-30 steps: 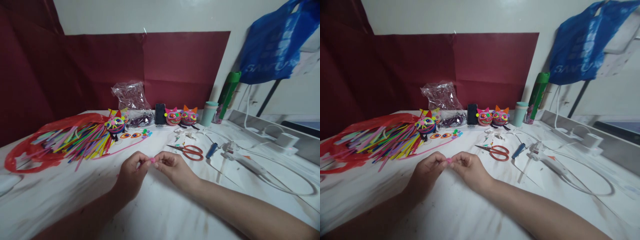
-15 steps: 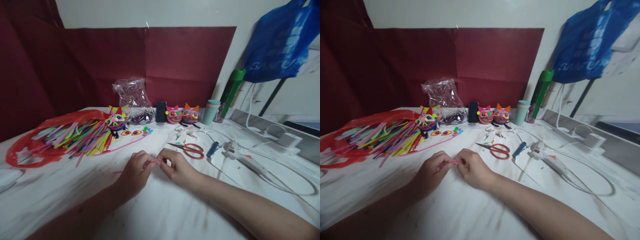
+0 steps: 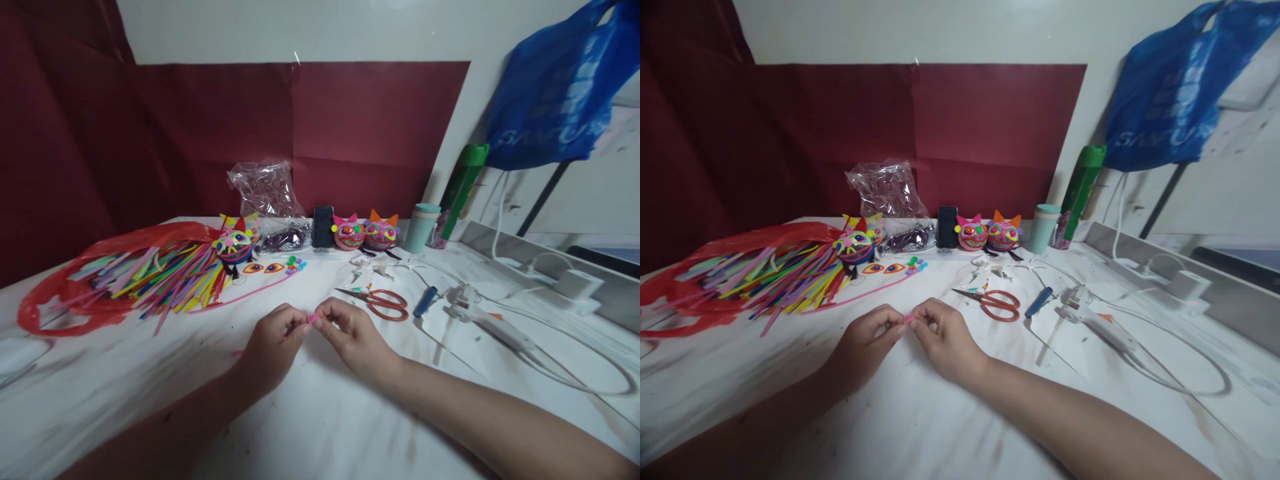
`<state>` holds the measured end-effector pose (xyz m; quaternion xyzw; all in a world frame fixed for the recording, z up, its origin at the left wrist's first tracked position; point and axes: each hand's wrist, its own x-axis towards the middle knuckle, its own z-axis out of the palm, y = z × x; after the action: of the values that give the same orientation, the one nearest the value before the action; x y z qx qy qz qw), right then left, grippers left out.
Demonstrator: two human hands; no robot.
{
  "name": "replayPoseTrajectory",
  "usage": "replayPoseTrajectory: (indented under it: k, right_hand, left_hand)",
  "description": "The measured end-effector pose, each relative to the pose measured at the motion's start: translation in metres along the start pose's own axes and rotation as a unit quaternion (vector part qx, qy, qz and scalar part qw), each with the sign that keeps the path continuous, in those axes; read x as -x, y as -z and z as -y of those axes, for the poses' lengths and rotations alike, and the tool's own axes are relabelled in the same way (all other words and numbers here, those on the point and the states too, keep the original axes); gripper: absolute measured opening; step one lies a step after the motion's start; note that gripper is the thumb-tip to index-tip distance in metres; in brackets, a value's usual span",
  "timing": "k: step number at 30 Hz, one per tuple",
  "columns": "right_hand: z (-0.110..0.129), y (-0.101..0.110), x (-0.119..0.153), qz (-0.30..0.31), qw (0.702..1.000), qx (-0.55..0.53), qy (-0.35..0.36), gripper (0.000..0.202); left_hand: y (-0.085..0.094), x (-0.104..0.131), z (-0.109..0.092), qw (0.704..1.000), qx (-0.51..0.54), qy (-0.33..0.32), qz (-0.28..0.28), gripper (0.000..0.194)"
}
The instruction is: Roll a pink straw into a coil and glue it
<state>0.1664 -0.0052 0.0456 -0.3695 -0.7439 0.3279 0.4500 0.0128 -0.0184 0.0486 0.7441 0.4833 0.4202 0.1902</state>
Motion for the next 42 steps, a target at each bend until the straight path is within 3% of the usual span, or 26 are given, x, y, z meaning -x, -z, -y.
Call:
replayPoseTrajectory:
  k: [5, 8, 10, 13, 15, 18, 23, 26, 29, 32, 35, 39, 42]
  right_hand:
    - [-0.003, 0.009, -0.001, 0.067, 0.972, 0.182, 0.133, 0.011]
    - [-0.003, 0.010, 0.000, 0.086, 0.957, 0.217, 0.172, 0.013]
    - [-0.002, 0.009, -0.001, 0.073, 0.974, 0.168, 0.135, 0.012]
    - [0.000, 0.005, -0.002, 0.041, 0.998, 0.019, 0.033, 0.009]
    - [0.001, 0.002, -0.003, 0.027, 0.998, -0.060, -0.014, 0.012]
    - [-0.001, -0.004, 0.001, 0.006, 0.995, -0.095, -0.036, 0.018]
    - [-0.003, -0.006, 0.005, -0.037, 0.997, -0.068, -0.025, 0.022]
    - [-0.003, -0.003, 0.002, -0.033, 0.998, -0.049, -0.033, 0.022]
    - [-0.001, 0.002, -0.001, 0.002, 1.000, 0.022, -0.018, 0.017]
    - [0.002, 0.009, -0.002, 0.042, 0.991, 0.118, 0.047, 0.011]
    - [0.004, 0.015, -0.002, 0.084, 0.977, 0.167, 0.099, 0.010]
    - [0.003, 0.016, -0.004, 0.112, 0.986, 0.118, 0.046, 0.008]
    - [0.001, 0.010, -0.006, 0.107, 0.993, -0.040, -0.035, 0.017]
  left_hand:
    - [-0.002, 0.001, 0.006, 0.989, -0.112, -0.101, 0.011, 0.018]
    - [-0.003, 0.003, 0.005, 0.981, -0.133, -0.141, 0.016, 0.017]
    - [-0.002, 0.003, 0.002, 0.989, -0.101, -0.110, 0.007, 0.016]
    - [0.002, 0.001, -0.002, 1.000, -0.002, -0.001, -0.021, 0.015]
    - [0.003, 0.000, -0.005, 0.996, 0.064, 0.058, -0.027, 0.016]
    - [0.002, 0.001, -0.006, 0.989, 0.117, 0.091, -0.024, 0.016]
    - [-0.005, 0.003, -0.003, 0.988, 0.126, 0.089, -0.006, 0.016]
    - [-0.006, 0.002, 0.001, 0.991, 0.100, 0.085, 0.006, 0.016]
    - [-0.004, 0.002, 0.004, 0.998, 0.046, 0.046, -0.001, 0.013]
    - [-0.002, 0.002, 0.007, 0.999, -0.021, -0.023, 0.004, 0.014]
    - [-0.002, 0.002, 0.008, 0.998, -0.048, -0.037, 0.027, 0.013]
    - [0.002, 0.000, 0.003, 0.998, -0.035, -0.015, 0.051, 0.014]
    - [0.006, -0.001, -0.001, 0.999, 0.019, 0.023, 0.030, 0.014]
